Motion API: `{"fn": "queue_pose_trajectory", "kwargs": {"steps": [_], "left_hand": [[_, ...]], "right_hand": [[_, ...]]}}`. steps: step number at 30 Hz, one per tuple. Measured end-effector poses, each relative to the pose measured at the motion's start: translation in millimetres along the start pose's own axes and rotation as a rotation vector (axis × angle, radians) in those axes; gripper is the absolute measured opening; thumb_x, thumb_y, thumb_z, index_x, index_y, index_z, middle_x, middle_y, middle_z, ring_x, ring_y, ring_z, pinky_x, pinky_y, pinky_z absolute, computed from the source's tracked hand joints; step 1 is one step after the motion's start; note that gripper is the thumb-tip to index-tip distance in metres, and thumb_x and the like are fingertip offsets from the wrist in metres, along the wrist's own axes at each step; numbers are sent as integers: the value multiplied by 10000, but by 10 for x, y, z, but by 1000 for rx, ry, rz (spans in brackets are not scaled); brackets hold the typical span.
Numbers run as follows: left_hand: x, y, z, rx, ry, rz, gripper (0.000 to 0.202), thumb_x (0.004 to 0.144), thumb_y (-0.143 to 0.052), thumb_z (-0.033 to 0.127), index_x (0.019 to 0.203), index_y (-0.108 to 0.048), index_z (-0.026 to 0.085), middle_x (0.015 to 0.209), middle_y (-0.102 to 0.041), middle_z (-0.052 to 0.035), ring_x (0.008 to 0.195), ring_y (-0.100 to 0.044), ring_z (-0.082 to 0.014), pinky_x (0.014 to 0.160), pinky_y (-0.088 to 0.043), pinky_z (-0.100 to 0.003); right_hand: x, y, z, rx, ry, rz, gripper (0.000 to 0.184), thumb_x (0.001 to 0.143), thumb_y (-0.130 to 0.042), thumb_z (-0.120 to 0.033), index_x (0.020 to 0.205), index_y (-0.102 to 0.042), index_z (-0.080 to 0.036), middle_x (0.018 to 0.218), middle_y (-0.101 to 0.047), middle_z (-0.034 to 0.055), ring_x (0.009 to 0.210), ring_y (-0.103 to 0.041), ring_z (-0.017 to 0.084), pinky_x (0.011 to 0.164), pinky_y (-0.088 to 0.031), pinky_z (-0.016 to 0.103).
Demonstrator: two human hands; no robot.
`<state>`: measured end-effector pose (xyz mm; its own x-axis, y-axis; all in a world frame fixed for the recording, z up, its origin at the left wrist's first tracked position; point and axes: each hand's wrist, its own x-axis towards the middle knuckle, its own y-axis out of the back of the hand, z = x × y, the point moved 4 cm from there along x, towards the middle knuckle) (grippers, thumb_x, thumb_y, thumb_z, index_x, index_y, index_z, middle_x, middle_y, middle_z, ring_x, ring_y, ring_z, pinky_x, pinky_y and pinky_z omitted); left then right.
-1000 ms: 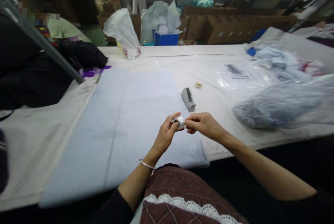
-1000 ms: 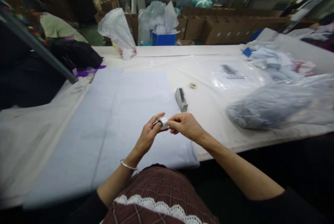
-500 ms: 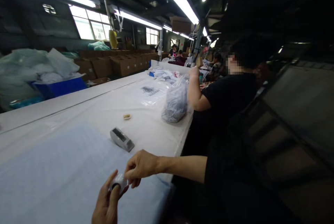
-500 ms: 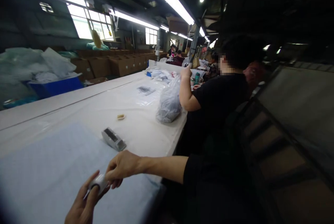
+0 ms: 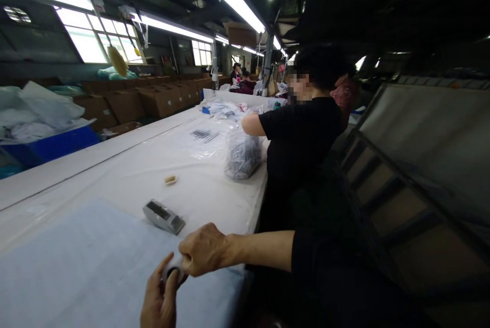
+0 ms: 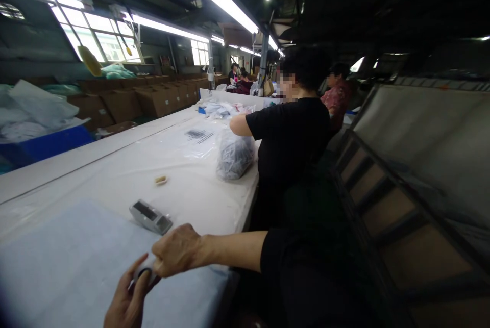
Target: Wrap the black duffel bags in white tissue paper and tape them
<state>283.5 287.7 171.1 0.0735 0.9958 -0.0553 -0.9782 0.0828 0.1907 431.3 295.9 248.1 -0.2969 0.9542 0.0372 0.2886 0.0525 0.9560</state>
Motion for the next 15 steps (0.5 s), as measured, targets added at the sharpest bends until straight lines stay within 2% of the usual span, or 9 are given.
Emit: {"fn": "queue_pose_trajectory", "kwargs": {"steps": [3,6,9,12,13,15], "left_hand": [[30,-3,30,-87,50,-62,770,702,-669,703,1273,-616,191,1167,-697,-90,1016,-703,-331,975,-564,-482],[29,-14,103,-346,135,-112,712,692,-757,614,1258,-618,206,1163,-700,-59,997,-707,-294,885,-615,-405],[-15,26,201,-606,241,-98,673,653,-823,553,1185,-636,186,1138,-706,-69,969,-709,-256,810,-627,-337],[-137,67,336,-780,316,-144,647,684,-837,454,1224,-600,188,1073,-725,-81,856,-718,-200,729,-610,-292],[-172,80,386,-817,301,-146,621,709,-826,422,1235,-585,196,1031,-733,-80,818,-715,-191,703,-599,-288],[-192,99,479,-900,201,-121,541,775,-780,433,1212,-588,176,991,-738,-94,802,-700,-175,695,-571,-267]], "right_hand": [[8,34,1,-32,66,85,211,816,-567,-382,823,-657,-192,924,-750,60,813,-685,214,634,-481,284],[16,115,68,40,65,160,140,791,-612,-333,787,-653,-199,897,-746,40,810,-674,191,666,-477,267],[-38,210,131,318,-6,203,82,804,-612,-262,792,-673,-209,812,-725,-5,768,-656,147,695,-471,238],[-156,211,119,718,-149,96,234,876,-582,-355,736,-665,-188,647,-641,-26,580,-589,102,568,-451,207],[-194,200,106,808,-199,65,300,888,-580,-413,715,-655,-179,602,-603,-29,526,-557,95,515,-435,206],[-228,214,56,890,-170,86,279,853,-651,-444,771,-674,-179,630,-609,-30,548,-559,94,505,-441,202]]}}
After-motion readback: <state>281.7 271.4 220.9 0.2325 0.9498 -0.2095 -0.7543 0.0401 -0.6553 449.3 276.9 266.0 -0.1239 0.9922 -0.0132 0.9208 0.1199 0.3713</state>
